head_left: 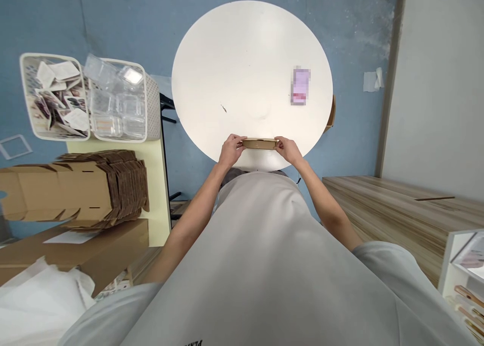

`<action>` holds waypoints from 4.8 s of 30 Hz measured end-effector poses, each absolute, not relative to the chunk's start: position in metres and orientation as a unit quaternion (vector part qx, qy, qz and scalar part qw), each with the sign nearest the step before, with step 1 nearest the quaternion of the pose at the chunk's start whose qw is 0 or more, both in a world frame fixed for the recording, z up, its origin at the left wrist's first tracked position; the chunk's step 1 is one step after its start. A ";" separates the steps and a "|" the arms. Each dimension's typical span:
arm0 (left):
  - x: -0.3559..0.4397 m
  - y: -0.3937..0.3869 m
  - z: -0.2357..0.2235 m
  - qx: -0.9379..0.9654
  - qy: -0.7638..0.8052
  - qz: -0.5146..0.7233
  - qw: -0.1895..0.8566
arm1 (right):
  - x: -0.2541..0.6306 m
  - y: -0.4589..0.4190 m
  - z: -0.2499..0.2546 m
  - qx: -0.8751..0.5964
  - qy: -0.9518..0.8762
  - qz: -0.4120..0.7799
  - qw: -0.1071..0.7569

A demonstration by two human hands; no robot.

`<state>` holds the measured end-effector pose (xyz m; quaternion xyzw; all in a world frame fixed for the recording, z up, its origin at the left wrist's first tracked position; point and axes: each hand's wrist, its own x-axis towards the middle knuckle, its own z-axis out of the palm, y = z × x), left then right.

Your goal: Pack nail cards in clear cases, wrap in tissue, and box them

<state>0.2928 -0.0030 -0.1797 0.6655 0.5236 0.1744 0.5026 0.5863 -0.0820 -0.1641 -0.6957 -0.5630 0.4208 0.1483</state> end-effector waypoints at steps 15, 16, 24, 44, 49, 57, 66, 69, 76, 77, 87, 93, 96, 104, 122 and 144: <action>0.290 -0.004 -0.178 0.647 0.535 0.172 0.516 | 0.584 -0.093 -0.175 -0.696 -0.518 0.450 0.212; 0.291 -0.006 -0.178 0.652 0.536 0.176 0.506 | 0.583 -0.095 -0.174 -0.694 -0.535 0.438 0.202; 0.290 -0.035 -0.179 0.716 0.560 0.144 0.392 | 0.565 -0.124 -0.173 -0.708 -0.617 0.333 0.078; 0.303 0.010 -0.179 0.599 0.627 0.100 0.488 | 0.575 -0.103 -0.172 -0.729 -0.476 0.464 0.164; 0.307 -0.028 -0.182 0.592 0.613 0.135 0.505 | 0.563 -0.134 -0.170 -0.761 -0.519 0.373 0.114; 0.314 -0.057 -0.186 0.476 0.632 0.033 0.610 | 0.564 -0.165 -0.193 -0.787 -0.317 0.479 0.226; 0.324 -0.075 -0.171 0.440 0.620 0.106 0.641 | 0.542 -0.156 -0.195 -0.755 -0.133 0.513 0.387; 0.317 -0.096 -0.164 0.429 0.627 0.140 0.636 | 0.539 -0.169 -0.185 -0.739 -0.109 0.516 0.419; 0.329 -0.134 -0.154 0.316 0.592 0.240 0.701 | 0.543 -0.218 -0.156 -0.683 -0.039 0.484 0.546; 0.335 -0.135 -0.152 0.307 0.588 0.246 0.706 | 0.544 -0.225 -0.151 -0.678 -0.034 0.477 0.558; 0.418 -0.118 -0.124 0.318 0.534 0.252 0.741 | 0.609 -0.244 -0.130 -0.626 0.022 0.456 0.632; 0.522 -0.095 -0.123 0.331 0.559 0.250 0.718 | 0.706 -0.221 -0.140 -0.617 0.054 0.456 0.640; 0.583 -0.086 -0.122 0.335 0.569 0.240 0.712 | 0.760 -0.212 -0.143 -0.613 0.077 0.449 0.646; 0.716 -0.056 -0.130 0.380 0.585 0.196 0.690 | 0.881 -0.189 -0.150 -0.640 0.122 0.443 0.616; 0.736 0.004 -0.107 0.430 0.631 0.143 0.630 | 0.972 -0.086 -0.193 -0.663 0.048 0.536 0.520; 0.383 -0.079 -0.049 0.299 0.651 0.381 0.585 | 0.598 -0.058 -0.054 -0.577 -0.222 0.662 0.424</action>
